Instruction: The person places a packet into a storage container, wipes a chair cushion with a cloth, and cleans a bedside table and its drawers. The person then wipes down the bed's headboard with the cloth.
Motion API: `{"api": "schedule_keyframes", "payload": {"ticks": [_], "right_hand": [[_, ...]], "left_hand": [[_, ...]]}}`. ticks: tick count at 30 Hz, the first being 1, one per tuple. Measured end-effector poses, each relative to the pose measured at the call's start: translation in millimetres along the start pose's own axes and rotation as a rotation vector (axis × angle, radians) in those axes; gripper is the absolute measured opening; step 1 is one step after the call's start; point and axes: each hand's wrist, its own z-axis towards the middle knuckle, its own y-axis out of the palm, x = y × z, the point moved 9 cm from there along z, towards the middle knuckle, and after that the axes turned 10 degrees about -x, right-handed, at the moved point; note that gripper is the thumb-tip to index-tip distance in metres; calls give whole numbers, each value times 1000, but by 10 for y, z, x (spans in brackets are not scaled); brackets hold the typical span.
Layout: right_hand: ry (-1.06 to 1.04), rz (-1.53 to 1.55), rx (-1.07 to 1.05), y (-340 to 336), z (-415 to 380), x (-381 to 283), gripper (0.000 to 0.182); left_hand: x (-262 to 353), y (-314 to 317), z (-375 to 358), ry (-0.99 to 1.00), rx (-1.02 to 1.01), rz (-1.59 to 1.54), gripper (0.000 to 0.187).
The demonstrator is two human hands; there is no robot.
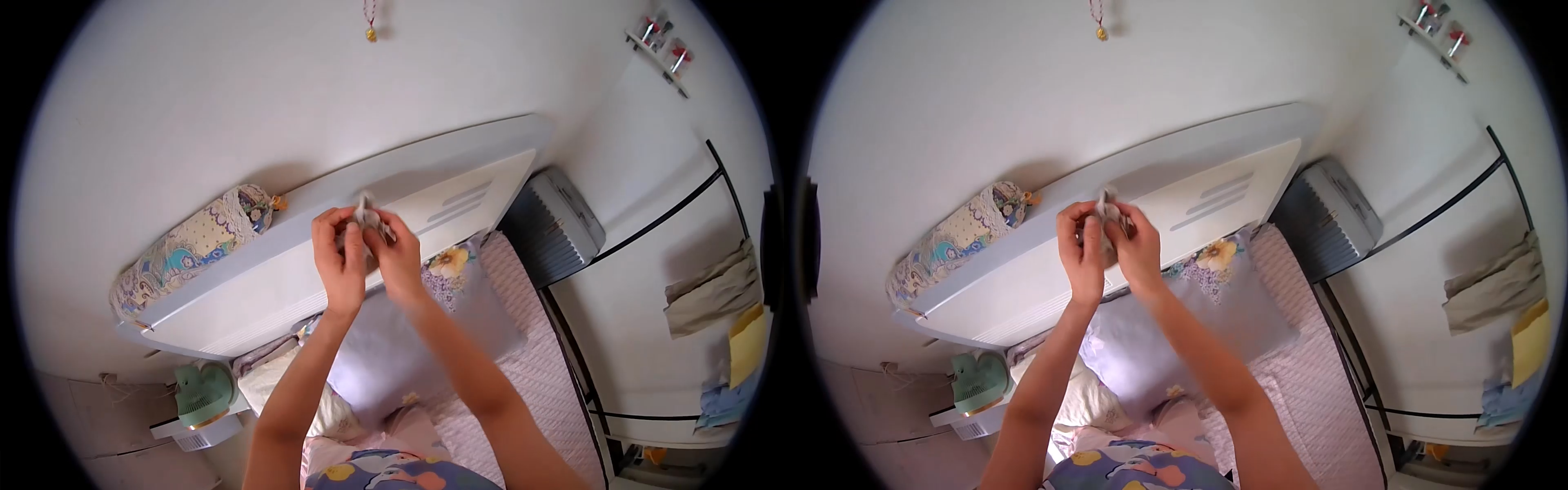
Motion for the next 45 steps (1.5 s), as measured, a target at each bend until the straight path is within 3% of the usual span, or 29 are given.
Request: {"api": "schedule_keyframes", "payload": {"ticks": [2, 4, 7, 8, 11, 12, 14, 15, 18, 19, 22, 26, 32, 34, 36, 38, 40, 42, 45], "right_hand": [[102, -98, -55, -48, -251, 23, 32], [154, 113, -3, -83, -493, 167, 36], [181, 176, -114, -60, -638, 174, 38], [92, 76, -65, -112, -596, 55, 38], [-86, -202, 88, -307, -358, -241, 28], [-115, -285, 87, -413, -189, -145, 26], [-325, -264, 76, -495, 127, -325, 30], [-408, -572, 72, -518, 252, -541, 33], [-651, -905, 183, -746, 623, -989, 37], [-614, -910, 275, -858, 737, -1029, 35], [-513, -1211, 225, -810, 988, -724, 33], [-633, -1092, 21, -14, 618, -606, 40], [-564, -993, -143, 951, 245, -366, 41], [-640, -1026, -154, 999, 241, -297, 40], [-584, -959, -227, 886, 290, -321, 38], [-650, -956, 28, 562, 240, -328, 32], [-579, -839, 226, 414, 123, -122, 26], [-476, -884, 164, 599, -58, 298, 25], [-402, -817, -116, 1276, -377, 719, 26]], "left_hand": [[-217, 126, 77, -226, -16, -336, 27], [-374, 327, 198, -508, -130, -670, 33], [-255, 498, 427, -462, -258, -709, 36], [-266, 547, 465, -435, -269, -774, 34], [-101, 544, 367, -336, 22, -472, 25], [-55, 715, 232, -337, -111, -444, 29], [148, 762, 143, -138, -157, -204, 39], [233, 679, 136, -64, -154, -72, 42], [484, 370, 122, 56, -205, 142, 44], [509, 274, 76, 47, -255, 180, 44], [491, -18, -147, 12, -294, 257, 41], [299, -511, -469, -104, -240, 305, 34], [128, -1155, -913, -253, -89, 325, 28], [95, -1349, -1008, -284, -56, 356, 27], [166, -1570, -1068, -213, -20, 395, 24], [137, -1811, -1180, -221, -3, 418, 23], [51, -2077, -1316, -268, 51, 406, 23], [-33, -2312, -1463, -303, 77, 391, 22], [-101, -2706, -1671, -338, 131, 374, 20]]}}
